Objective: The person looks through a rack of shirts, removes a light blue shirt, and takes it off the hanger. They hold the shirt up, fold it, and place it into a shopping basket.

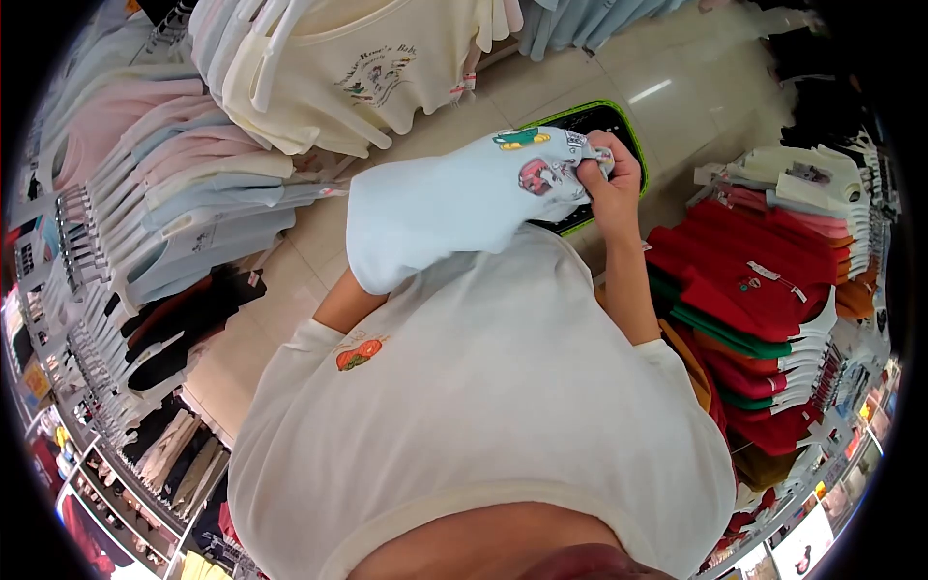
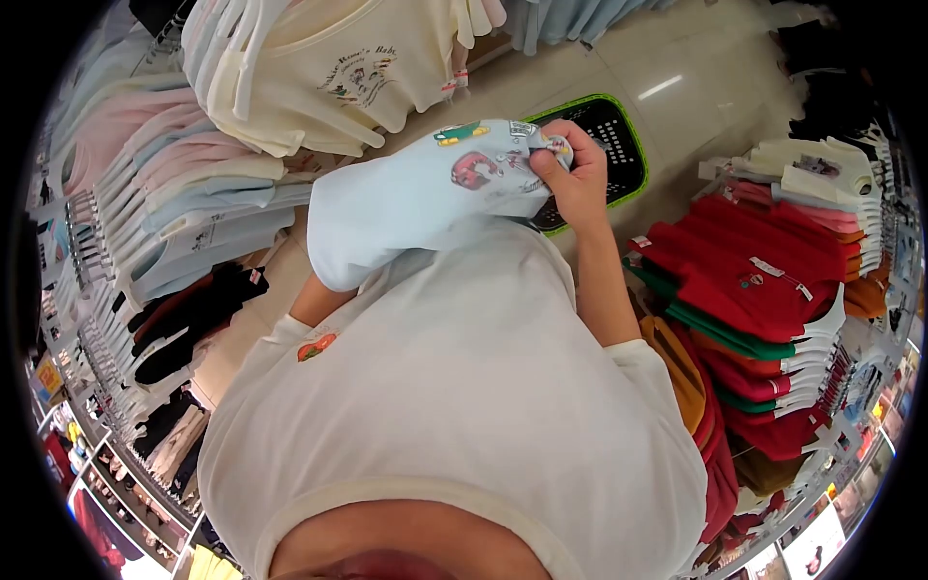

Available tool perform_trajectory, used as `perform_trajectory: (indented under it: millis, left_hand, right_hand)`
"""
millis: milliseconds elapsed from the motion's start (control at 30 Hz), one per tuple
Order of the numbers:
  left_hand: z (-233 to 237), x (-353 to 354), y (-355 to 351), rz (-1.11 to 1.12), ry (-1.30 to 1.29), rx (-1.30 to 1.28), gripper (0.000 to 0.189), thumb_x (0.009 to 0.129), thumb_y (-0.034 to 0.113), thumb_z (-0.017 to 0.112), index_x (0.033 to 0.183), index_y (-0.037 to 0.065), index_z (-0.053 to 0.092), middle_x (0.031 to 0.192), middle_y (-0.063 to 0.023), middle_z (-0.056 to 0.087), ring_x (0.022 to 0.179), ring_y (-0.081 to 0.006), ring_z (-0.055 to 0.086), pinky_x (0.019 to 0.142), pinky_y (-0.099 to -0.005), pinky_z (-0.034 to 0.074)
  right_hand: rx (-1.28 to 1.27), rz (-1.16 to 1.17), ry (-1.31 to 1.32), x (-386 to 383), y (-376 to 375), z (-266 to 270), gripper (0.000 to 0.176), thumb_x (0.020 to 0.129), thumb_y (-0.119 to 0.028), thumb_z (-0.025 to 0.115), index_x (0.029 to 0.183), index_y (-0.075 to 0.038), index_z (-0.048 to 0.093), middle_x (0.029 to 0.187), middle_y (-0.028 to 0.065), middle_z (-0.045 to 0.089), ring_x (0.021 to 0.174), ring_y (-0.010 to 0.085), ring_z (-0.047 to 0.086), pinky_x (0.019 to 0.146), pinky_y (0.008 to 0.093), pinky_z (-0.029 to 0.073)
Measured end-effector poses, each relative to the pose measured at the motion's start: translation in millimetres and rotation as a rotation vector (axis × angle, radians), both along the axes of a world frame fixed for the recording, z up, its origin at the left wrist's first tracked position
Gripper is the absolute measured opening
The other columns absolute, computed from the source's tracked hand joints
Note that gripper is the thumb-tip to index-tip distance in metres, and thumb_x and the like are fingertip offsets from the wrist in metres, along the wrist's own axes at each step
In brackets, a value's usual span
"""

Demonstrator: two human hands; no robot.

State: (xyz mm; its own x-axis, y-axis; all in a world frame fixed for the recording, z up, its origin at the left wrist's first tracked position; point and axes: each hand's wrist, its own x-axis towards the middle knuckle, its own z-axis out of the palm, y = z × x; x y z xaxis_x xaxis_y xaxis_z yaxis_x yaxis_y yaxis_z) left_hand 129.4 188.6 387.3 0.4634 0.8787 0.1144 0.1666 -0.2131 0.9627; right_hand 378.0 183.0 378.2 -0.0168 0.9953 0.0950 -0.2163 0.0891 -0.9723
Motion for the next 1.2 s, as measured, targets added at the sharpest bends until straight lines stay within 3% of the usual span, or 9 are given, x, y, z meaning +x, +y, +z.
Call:
perform_trajectory:
  millis: [100, 233, 467, 600, 633, 767, 1067, 1100, 1200]
  left_hand:
    - [3.5, -8.8, 10.0, -0.005, 0.007, -0.004, 0.033, 0.087, 0.016, 0.069, 0.115, -0.001, 0.066, 0.114, -0.0136, 0.068, 0.102, -0.0224, 0.065, 0.09, -0.0324, 0.051]
    - [6.9, -21.3, 2.9, -0.013, 0.008, -0.009, 0.033, 0.087, 0.016, 0.069, 0.115, -0.001, 0.066, 0.114, -0.0137, 0.068, 0.102, -0.0225, 0.065, 0.09, -0.0324, 0.051]
    - [5.2, -16.3, 22.9, 0.001, 0.015, -0.004, 0.033, 0.086, 0.016, 0.069, 0.114, -0.001, 0.066, 0.114, -0.0138, 0.068, 0.103, -0.0227, 0.065, 0.09, -0.0325, 0.051]
    - [9.4, -25.8, 3.8, -0.015, 0.039, -0.007, 0.033, 0.086, 0.016, 0.069, 0.114, -0.001, 0.066, 0.114, -0.0139, 0.068, 0.103, -0.0228, 0.064, 0.09, -0.0325, 0.051]
    - [11.2, -25.3, 2.1, -0.02, 0.05, -0.003, 0.033, 0.086, 0.016, 0.069, 0.114, -0.001, 0.066, 0.114, -0.0139, 0.068, 0.103, -0.0228, 0.064, 0.09, -0.0325, 0.051]
    - [16.3, -13.5, 8.1, -0.049, 0.135, 0.038, 0.033, 0.086, 0.016, 0.069, 0.114, -0.001, 0.066, 0.114, -0.014, 0.068, 0.103, -0.023, 0.064, 0.09, -0.0325, 0.051]
    - [21.2, -7.4, 0.5, -0.048, 0.203, 0.065, 0.033, 0.085, 0.016, 0.07, 0.114, 0.0, 0.066, 0.115, -0.0141, 0.067, 0.104, -0.0231, 0.064, 0.091, -0.0325, 0.051]
    - [21.3, -8.8, -1.2, -0.04, 0.183, 0.063, 0.033, 0.085, 0.015, 0.07, 0.114, 0.0, 0.066, 0.115, -0.0141, 0.067, 0.104, -0.0231, 0.064, 0.091, -0.0325, 0.051]
    - [20.0, -11.4, -6.3, -0.009, 0.133, 0.058, 0.033, 0.085, 0.015, 0.07, 0.114, 0.0, 0.066, 0.115, -0.0141, 0.067, 0.104, -0.0232, 0.064, 0.091, -0.0325, 0.05]
  right_hand:
    - [0.111, -0.005, -0.111, -0.2, 1.8, 17.9, 0.026, 0.079, -0.008, 0.082, 0.085, -0.005, 0.057, 0.092, 0.0021, 0.063, 0.082, 0.0083, 0.054, 0.076, 0.0214, 0.043]
    - [-0.094, 0.088, -0.167, 14.8, 0.4, 11.4, 0.032, 0.074, 0.006, 0.079, 0.08, -0.009, 0.051, 0.09, 0.0026, 0.058, 0.081, 0.009, 0.052, 0.072, 0.0228, 0.044]
    - [-0.107, 0.211, -0.586, 10.0, -7.1, 25.1, 0.025, 0.071, 0.004, 0.08, 0.087, -0.006, 0.063, 0.075, -0.0009, 0.055, 0.072, 0.0081, 0.049, 0.064, 0.023, 0.039]
    - [0.39, 0.111, -0.945, 5.5, -4.1, 26.6, 0.024, 0.065, 0.0, 0.077, 0.086, -0.002, 0.065, 0.08, 0.0063, 0.057, 0.083, 0.0228, 0.055, 0.073, 0.0289, 0.043]
    - [0.457, 0.109, -0.94, 3.2, -5.1, 30.4, 0.024, 0.065, 0.002, 0.072, 0.087, 0.0, 0.063, 0.089, 0.0108, 0.06, 0.087, 0.0291, 0.058, 0.077, 0.0302, 0.046]
    - [0.212, 0.264, -0.651, -13.3, -24.9, 48.8, 0.026, 0.07, 0.006, 0.06, 0.095, -0.002, 0.061, 0.107, 0.012, 0.061, 0.088, 0.0309, 0.06, 0.077, 0.0323, 0.049]
    - [0.29, 0.241, -0.627, -24.1, -21.4, 49.8, 0.035, 0.064, 0.006, 0.069, 0.097, -0.002, 0.06, 0.096, 0.0099, 0.062, 0.077, 0.0251, 0.059, 0.068, 0.0289, 0.047]
    - [0.173, 0.342, -0.534, -17.4, -19.1, 48.3, 0.025, 0.079, -0.009, 0.071, 0.101, -0.003, 0.061, 0.105, 0.0079, 0.062, 0.078, 0.0157, 0.057, 0.068, 0.0267, 0.045]
    - [-0.14, 0.409, 0.111, -12.7, -8.9, 15.6, 0.043, 0.085, -0.025, 0.073, 0.119, -0.004, 0.056, 0.119, 0.0052, 0.057, 0.087, 0.012, 0.055, 0.072, 0.0257, 0.045]
